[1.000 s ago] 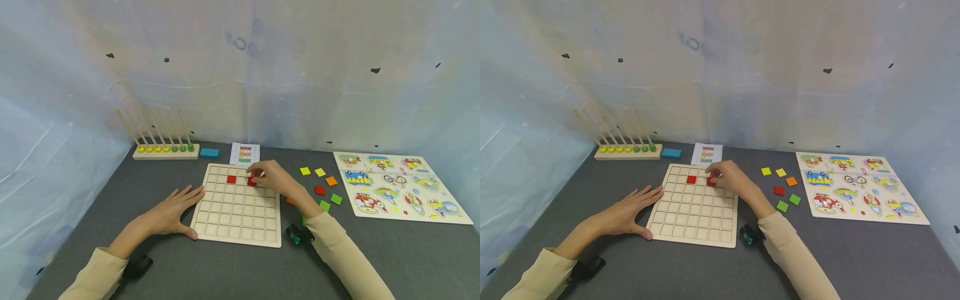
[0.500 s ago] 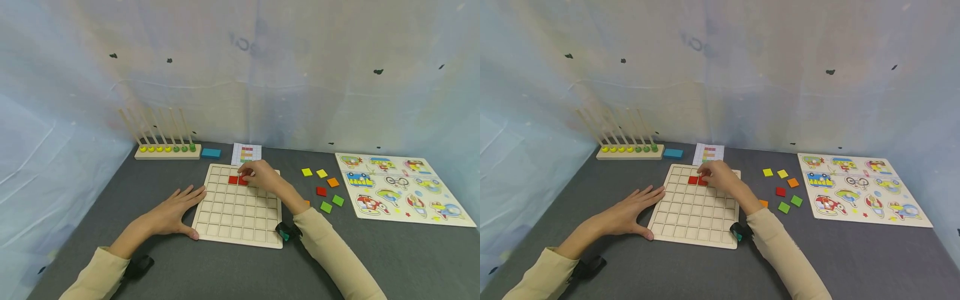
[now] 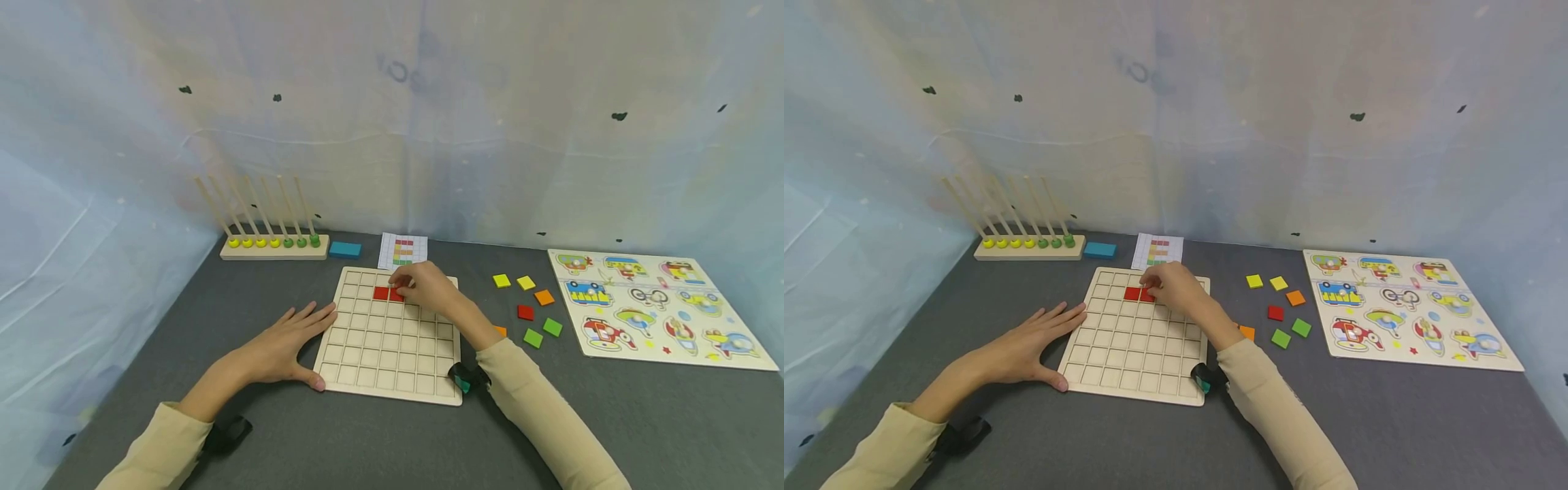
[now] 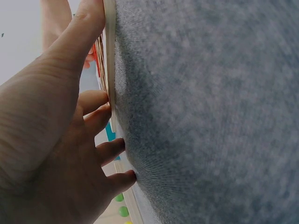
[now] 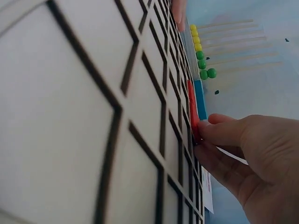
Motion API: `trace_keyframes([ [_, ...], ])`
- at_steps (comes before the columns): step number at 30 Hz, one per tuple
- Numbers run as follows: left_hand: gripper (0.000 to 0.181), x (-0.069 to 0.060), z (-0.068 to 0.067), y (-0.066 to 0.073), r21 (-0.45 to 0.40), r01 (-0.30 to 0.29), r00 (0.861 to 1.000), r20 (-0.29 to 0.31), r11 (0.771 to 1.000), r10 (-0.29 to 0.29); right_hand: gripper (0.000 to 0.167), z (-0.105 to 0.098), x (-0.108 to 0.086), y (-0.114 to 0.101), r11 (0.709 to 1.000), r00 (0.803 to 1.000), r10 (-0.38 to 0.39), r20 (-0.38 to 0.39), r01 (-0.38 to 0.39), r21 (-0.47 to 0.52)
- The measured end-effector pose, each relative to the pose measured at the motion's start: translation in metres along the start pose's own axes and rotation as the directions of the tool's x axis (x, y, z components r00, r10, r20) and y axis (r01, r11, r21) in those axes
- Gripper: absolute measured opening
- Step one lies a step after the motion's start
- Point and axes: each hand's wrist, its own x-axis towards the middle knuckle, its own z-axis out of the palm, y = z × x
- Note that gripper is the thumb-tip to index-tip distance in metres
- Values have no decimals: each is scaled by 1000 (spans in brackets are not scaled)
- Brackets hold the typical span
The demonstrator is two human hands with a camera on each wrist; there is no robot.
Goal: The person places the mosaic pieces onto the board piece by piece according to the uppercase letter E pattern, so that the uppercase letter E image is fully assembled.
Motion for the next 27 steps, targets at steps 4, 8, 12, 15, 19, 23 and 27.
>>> trace_keyframes([
  [4, 121, 1, 1, 0, -1, -4, 1000, 0, 1000, 4, 19, 0, -1, 0, 1000, 1000, 19, 6, -19, 2],
  [8, 121, 2, 1, 0, -4, -4, 1000, 2, 1000, 4, 18, -1, -2, 0, 999, 999, 34, 10, -34, 7],
  [12, 121, 2, 2, 0, -3, -6, 1000, 4, 1000, 6, 18, -5, -8, 0, 999, 999, 28, 14, -29, 24],
  [15, 121, 2, 2, -1, -6, -10, 1000, 4, 1000, 10, 20, -13, -16, 0, 999, 1000, 25, 5, -25, 31],
  [19, 121, 2, 2, -2, -11, -12, 1000, 0, 1000, 12, 20, -25, -30, 3, 998, 999, 49, -4, -49, 27],
  [23, 121, 1, 2, -3, -11, -8, 1000, 1, 1000, 8, 21, -38, -47, 10, 998, 998, 61, -4, -61, -12],
  [27, 121, 1, 2, -4, -12, -9, 1000, -1, 1000, 9, 22, -50, -68, 21, 996, 997, 74, -29, -76, -52],
])
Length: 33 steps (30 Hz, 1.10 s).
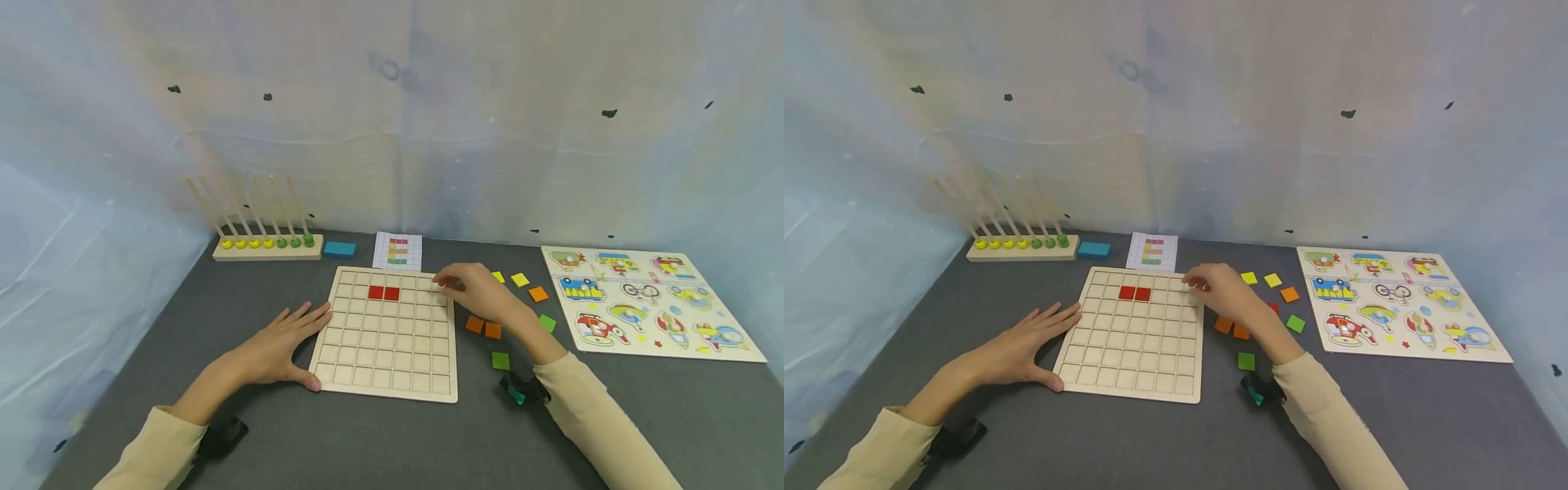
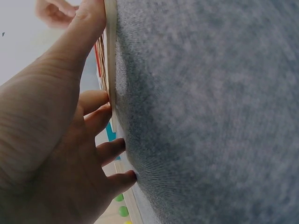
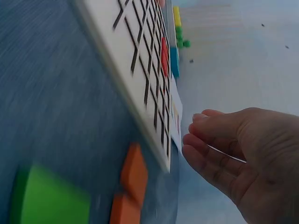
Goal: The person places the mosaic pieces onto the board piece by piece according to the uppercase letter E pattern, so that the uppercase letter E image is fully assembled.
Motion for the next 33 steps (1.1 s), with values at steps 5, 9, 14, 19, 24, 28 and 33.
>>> trace_keyframes([
  [5, 121, -1, -2, 1, -10, -1, 1000, -2, 1000, 1, 25, -15, -26, 22, 999, 999, 29, -27, -30, -34],
  [9, 121, 1, -1, 1, -10, 4, 1000, 1, 1000, -4, 28, -27, -46, 39, 997, 998, 63, -32, -64, -53],
  [14, 122, 1, 0, -1, -10, 7, 1000, 1, 1000, -7, 29, -39, -67, 53, 991, 993, 112, -34, -114, -70],
  [19, 123, 0, 1, -2, -10, 11, 1000, 3, 1000, -11, 29, -45, -82, 63, 987, 990, 133, -41, -136, -82],
  [24, 122, 0, 1, -2, -9, 8, 1000, -1, 1000, -8, 29, -45, -90, 69, 988, 992, 124, -38, -127, -83],
  [28, 122, 0, 0, -1, -11, 11, 1000, 1, 1000, -11, 29, -44, -93, 72, 986, 989, 144, -28, -146, -80],
  [33, 121, 0, -1, 0, -16, 7, 1000, -4, 1000, -8, 29, -43, -93, 72, 986, 990, 141, -25, -143, -85],
])
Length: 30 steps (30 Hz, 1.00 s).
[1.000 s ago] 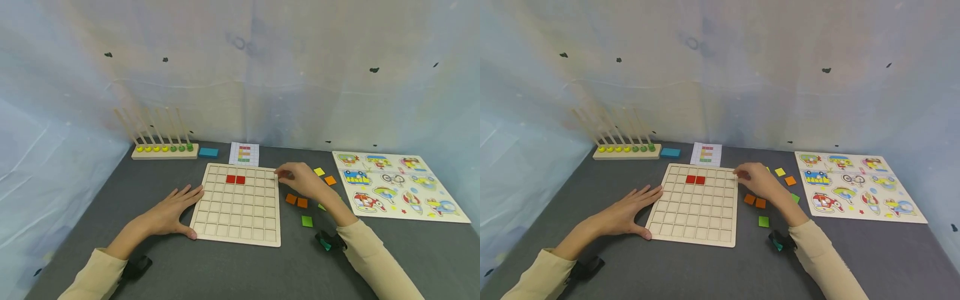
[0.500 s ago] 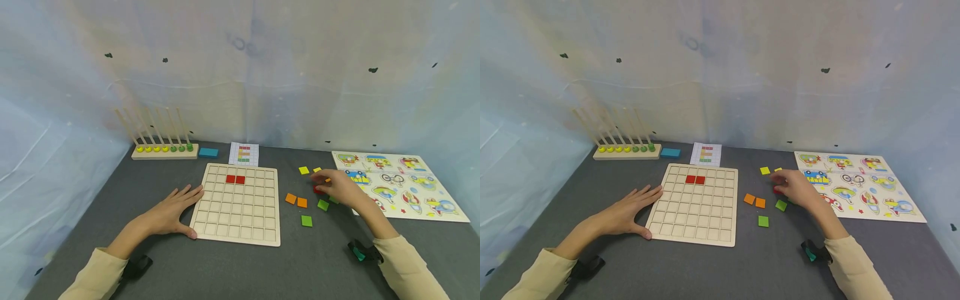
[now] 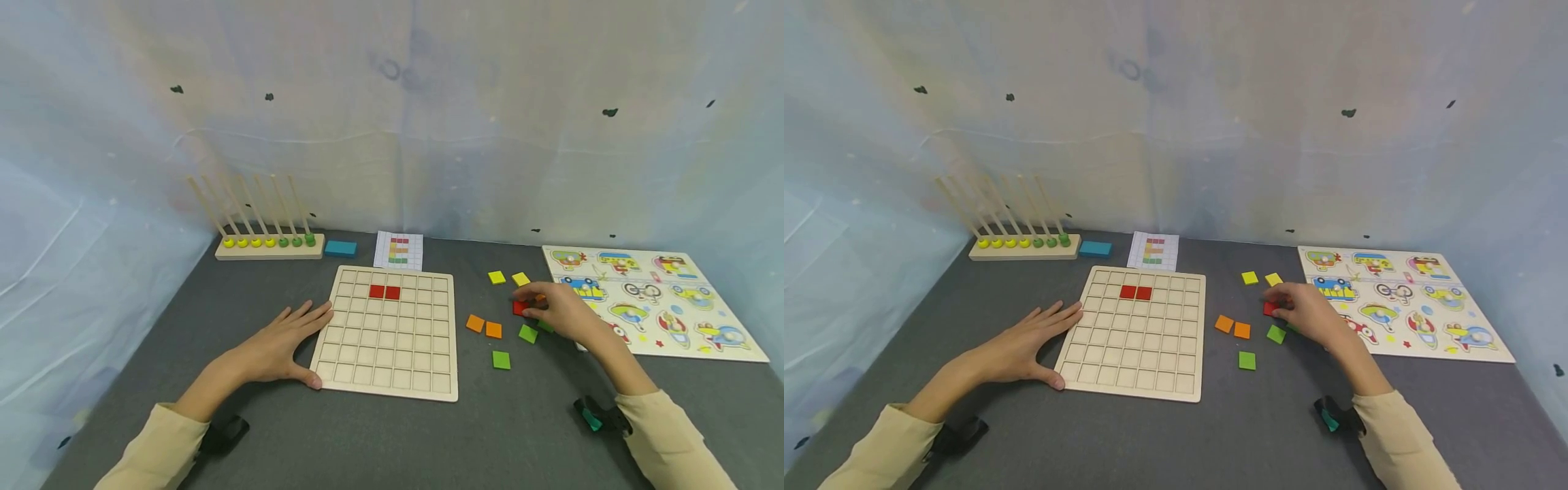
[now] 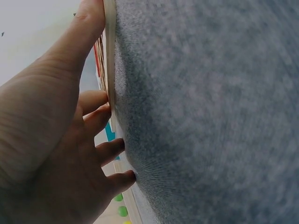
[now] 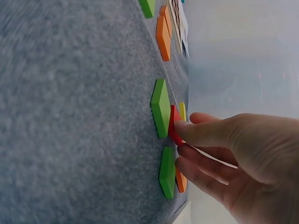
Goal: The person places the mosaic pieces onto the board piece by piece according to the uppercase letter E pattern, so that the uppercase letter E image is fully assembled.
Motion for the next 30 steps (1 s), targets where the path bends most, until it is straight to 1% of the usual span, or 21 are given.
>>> trace_keyframes([
  [6, 120, -1, -1, 1, -10, -2, 1000, 0, 1000, 2, 30, 0, 2, -3, 1000, 1000, -22, -12, 22, 14],
  [10, 121, -1, -1, 1, -18, 2, 1000, 7, 1000, -2, 29, 0, 6, -6, 999, 999, -41, -20, 41, 6],
  [16, 120, 2, 0, 0, -18, -4, 1000, 10, 1000, 4, 31, 0, 19, -14, 996, 998, -63, 9, 63, 59],
  [20, 120, 3, 1, 0, -12, -8, 1000, 10, 1000, 8, 31, 1, 29, -21, 993, 997, -79, -2, 79, 89],
  [23, 121, 2, 1, -1, -8, 1, 1000, 7, 1000, -1, 31, 4, 36, -28, 991, 995, -98, -4, 98, 95],
  [30, 123, 1, 0, -1, -16, 16, 1000, 16, 1000, -16, 31, 16, 54, -46, 987, 995, -101, 4, 100, 122],
])
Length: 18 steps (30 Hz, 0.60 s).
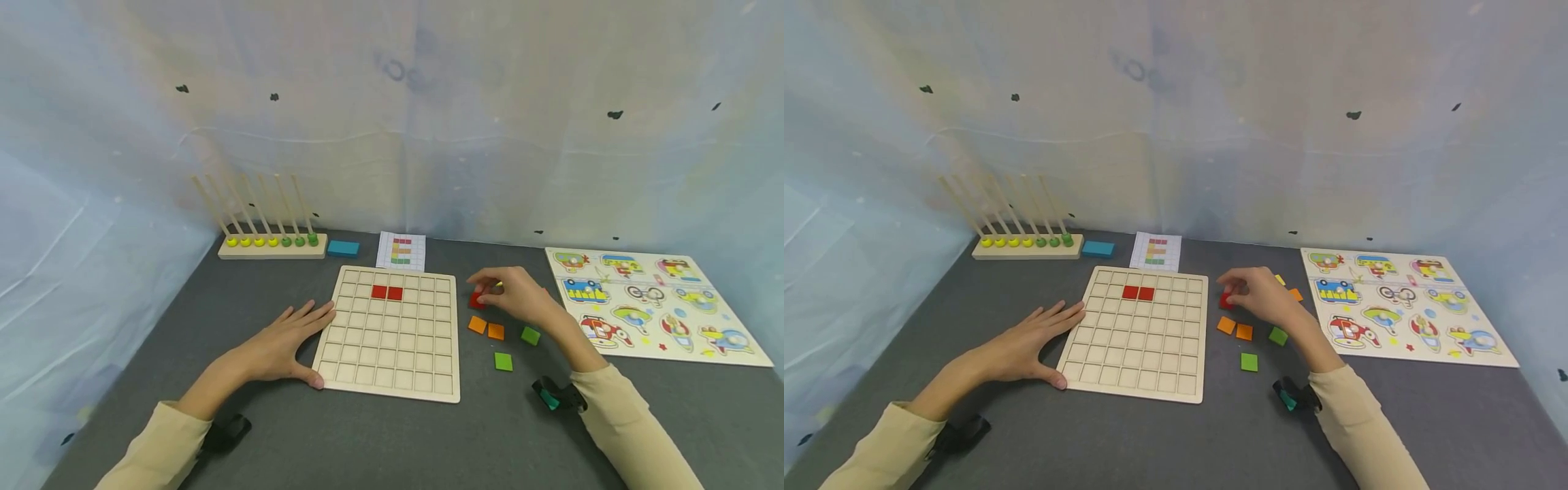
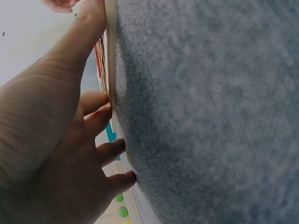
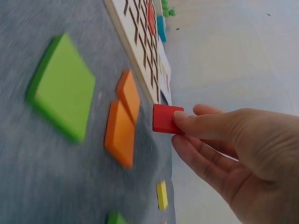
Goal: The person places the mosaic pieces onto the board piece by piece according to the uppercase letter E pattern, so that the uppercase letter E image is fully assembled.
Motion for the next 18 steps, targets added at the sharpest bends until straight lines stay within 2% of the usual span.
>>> trace_keyframes([
  [11, 121, -1, -2, 0, 2, -14, 1000, -15, 1000, 14, 31, 19, 32, -20, 997, 998, -55, 12, 54, 57],
  [18, 120, -2, -2, 2, -6, -20, 1000, -16, 1000, 20, 29, 32, 44, -27, 993, 997, -82, 12, 80, 83],
])
